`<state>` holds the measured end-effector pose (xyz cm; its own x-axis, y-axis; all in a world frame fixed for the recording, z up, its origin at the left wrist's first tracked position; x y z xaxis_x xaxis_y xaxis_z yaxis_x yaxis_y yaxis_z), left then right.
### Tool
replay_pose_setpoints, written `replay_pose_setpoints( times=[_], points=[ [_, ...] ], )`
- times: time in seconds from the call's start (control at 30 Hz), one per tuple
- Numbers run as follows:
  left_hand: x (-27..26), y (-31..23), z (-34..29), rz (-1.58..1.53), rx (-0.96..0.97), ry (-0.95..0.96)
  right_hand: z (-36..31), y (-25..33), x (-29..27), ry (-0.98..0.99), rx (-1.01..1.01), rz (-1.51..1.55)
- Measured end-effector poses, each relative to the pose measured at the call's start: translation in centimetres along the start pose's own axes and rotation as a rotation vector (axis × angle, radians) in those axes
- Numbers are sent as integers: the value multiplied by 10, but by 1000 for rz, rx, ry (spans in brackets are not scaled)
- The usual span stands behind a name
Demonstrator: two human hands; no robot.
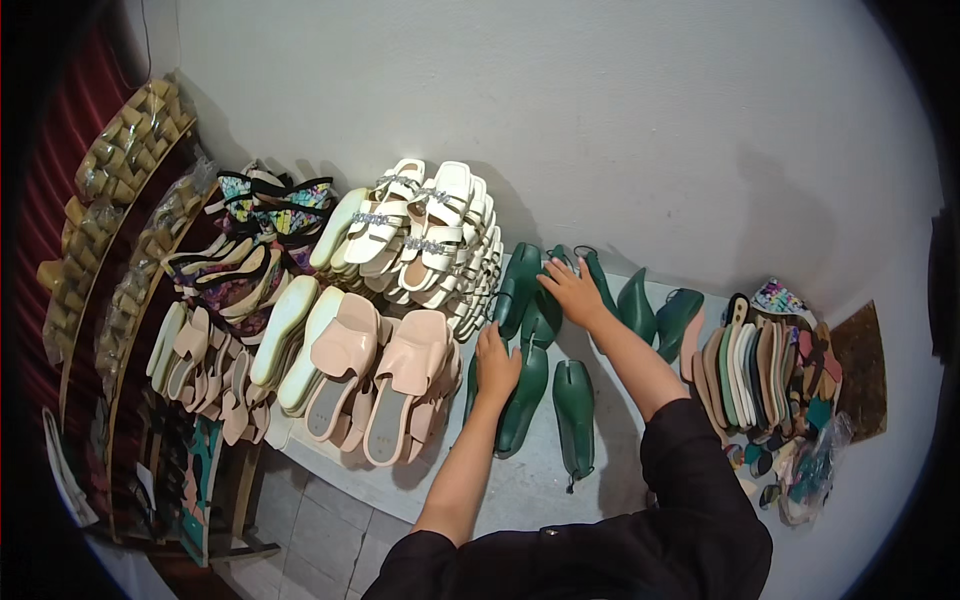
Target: Organizing shoe components and shoe lasts on a work table in a shoe manufacturing environment.
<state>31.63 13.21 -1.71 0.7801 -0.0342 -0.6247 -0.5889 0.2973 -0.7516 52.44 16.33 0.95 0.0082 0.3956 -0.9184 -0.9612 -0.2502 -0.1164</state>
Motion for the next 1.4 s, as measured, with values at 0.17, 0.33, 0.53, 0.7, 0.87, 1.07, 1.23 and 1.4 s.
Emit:
replay_pose_setpoints(
  times=[0.17,0.33,0.53,0.7,0.87,1.07,1.23,1.4],
  points=[
    [20,16,43,30,-190,38,42,-26,38,197,-244,-226],
    [48,25,71,110,-248,166,42,-42,58,183,-309,-195],
    [55,32,97,138,-325,175,31,-59,37,185,-595,-253],
    [56,21,100,122,-289,125,24,-77,-20,-80,-516,-327],
    [63,20,94,139,-226,89,14,-90,-92,-132,-216,-311],
    [93,-13,70,122,-227,90,20,-73,-123,-241,205,-34],
    [103,-32,51,168,-134,151,43,-42,-109,-130,584,538],
    [89,-19,30,91,-52,229,52,-7,-54,-28,934,1179]
  ],
)
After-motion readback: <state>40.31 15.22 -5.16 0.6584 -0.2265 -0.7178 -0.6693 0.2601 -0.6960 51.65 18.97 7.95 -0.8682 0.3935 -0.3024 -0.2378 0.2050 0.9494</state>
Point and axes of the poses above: each hand's wrist, its own z-axis towards the middle knuckle, its own x-axis out of the palm, y = z × x, the point moved 2 cm from there along z, towards the middle knuckle, and after that the axes turned 5 degrees about -x, right-handed, at the moved point
